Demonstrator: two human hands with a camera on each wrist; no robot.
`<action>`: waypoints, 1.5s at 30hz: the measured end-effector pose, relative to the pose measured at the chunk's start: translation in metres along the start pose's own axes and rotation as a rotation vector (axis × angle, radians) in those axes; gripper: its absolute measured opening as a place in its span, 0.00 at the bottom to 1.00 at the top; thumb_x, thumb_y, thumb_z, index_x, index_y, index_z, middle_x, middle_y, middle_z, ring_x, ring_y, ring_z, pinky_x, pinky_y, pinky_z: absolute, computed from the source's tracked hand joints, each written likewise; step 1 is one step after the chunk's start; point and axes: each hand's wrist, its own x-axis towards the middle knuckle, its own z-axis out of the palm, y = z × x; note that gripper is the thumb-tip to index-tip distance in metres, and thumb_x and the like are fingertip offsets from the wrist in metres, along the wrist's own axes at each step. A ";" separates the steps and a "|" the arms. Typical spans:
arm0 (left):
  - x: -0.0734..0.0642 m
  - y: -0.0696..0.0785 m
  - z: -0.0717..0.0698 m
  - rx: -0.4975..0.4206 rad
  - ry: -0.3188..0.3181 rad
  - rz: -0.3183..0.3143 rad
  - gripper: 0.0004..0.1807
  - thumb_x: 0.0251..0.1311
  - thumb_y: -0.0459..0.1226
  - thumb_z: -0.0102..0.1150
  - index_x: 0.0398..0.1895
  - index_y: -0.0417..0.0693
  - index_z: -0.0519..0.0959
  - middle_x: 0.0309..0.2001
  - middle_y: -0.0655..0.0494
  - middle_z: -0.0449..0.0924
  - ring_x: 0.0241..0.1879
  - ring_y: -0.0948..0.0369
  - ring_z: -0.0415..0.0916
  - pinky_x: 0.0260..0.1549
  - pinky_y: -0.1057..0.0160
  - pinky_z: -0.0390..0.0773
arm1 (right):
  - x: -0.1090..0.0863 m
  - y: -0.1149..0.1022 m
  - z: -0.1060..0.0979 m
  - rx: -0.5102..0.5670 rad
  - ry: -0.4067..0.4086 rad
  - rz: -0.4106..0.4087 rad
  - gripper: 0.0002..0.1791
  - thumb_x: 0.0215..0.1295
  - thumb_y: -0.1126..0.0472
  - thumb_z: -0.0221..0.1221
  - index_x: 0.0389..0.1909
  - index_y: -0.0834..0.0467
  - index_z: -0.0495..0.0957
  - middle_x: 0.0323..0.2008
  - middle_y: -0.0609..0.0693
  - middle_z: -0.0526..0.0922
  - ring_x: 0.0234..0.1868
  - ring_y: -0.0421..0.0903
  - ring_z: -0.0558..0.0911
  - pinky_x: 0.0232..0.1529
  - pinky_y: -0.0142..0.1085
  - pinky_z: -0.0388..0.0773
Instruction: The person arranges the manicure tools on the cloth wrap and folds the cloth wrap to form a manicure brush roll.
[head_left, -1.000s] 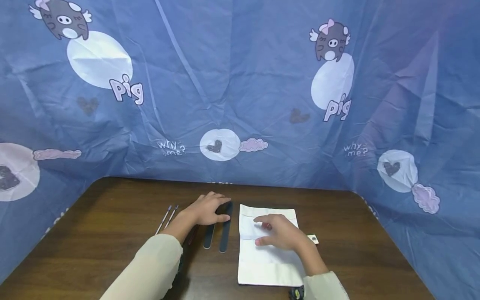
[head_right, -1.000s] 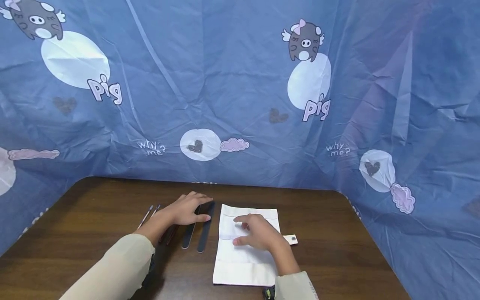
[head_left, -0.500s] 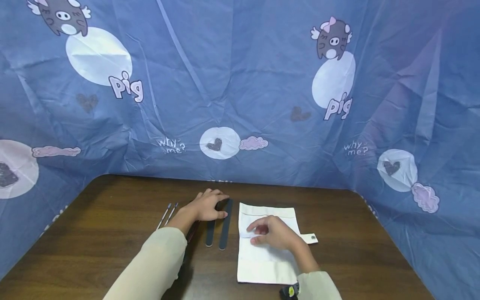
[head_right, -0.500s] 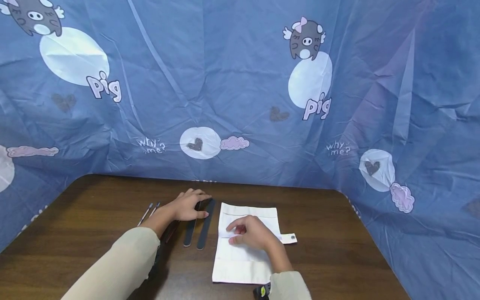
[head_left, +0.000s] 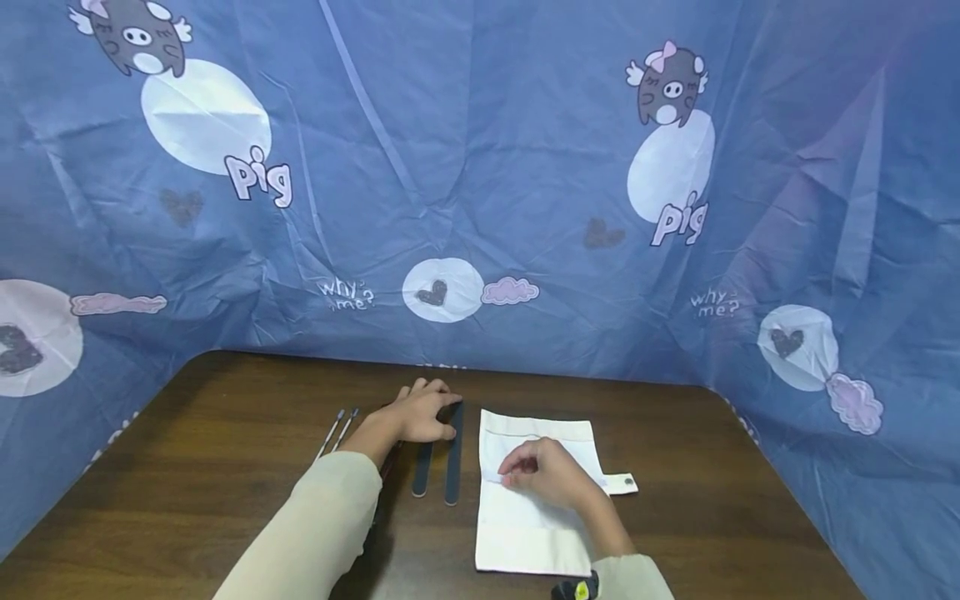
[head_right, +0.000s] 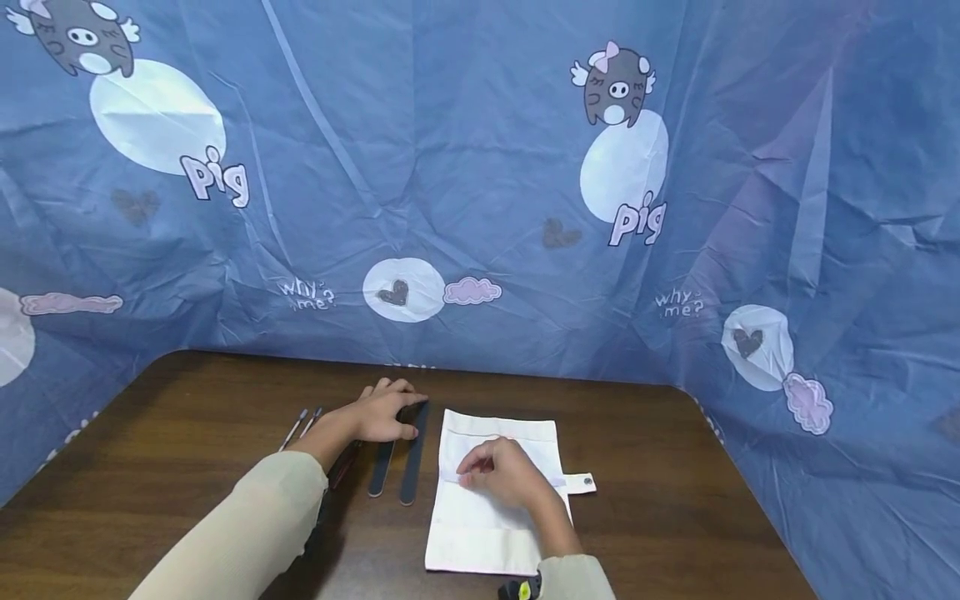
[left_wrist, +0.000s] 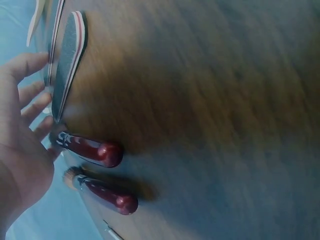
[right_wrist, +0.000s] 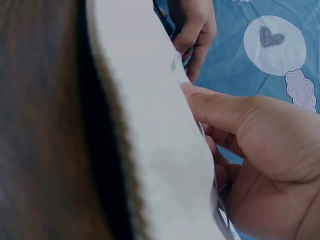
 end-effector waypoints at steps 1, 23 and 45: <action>0.000 0.000 0.000 -0.001 -0.002 -0.005 0.37 0.61 0.50 0.62 0.74 0.51 0.71 0.69 0.50 0.66 0.63 0.50 0.61 0.60 0.46 0.64 | 0.000 0.000 0.001 0.011 0.000 -0.006 0.00 0.63 0.64 0.70 0.34 0.57 0.88 0.27 0.43 0.83 0.28 0.36 0.74 0.32 0.29 0.71; 0.005 0.016 -0.021 -0.159 0.048 0.023 0.34 0.60 0.46 0.73 0.67 0.48 0.72 0.53 0.51 0.78 0.52 0.52 0.63 0.53 0.48 0.63 | 0.000 -0.001 0.003 0.039 -0.057 0.032 0.09 0.65 0.73 0.60 0.32 0.56 0.84 0.26 0.43 0.78 0.29 0.37 0.73 0.32 0.28 0.70; 0.035 0.052 -0.025 -0.916 0.523 -0.022 0.21 0.71 0.27 0.58 0.65 0.42 0.72 0.51 0.43 0.74 0.35 0.57 0.78 0.34 0.57 0.84 | -0.001 0.000 0.002 0.052 -0.051 0.002 0.11 0.62 0.75 0.58 0.32 0.57 0.84 0.26 0.45 0.79 0.28 0.37 0.73 0.32 0.28 0.70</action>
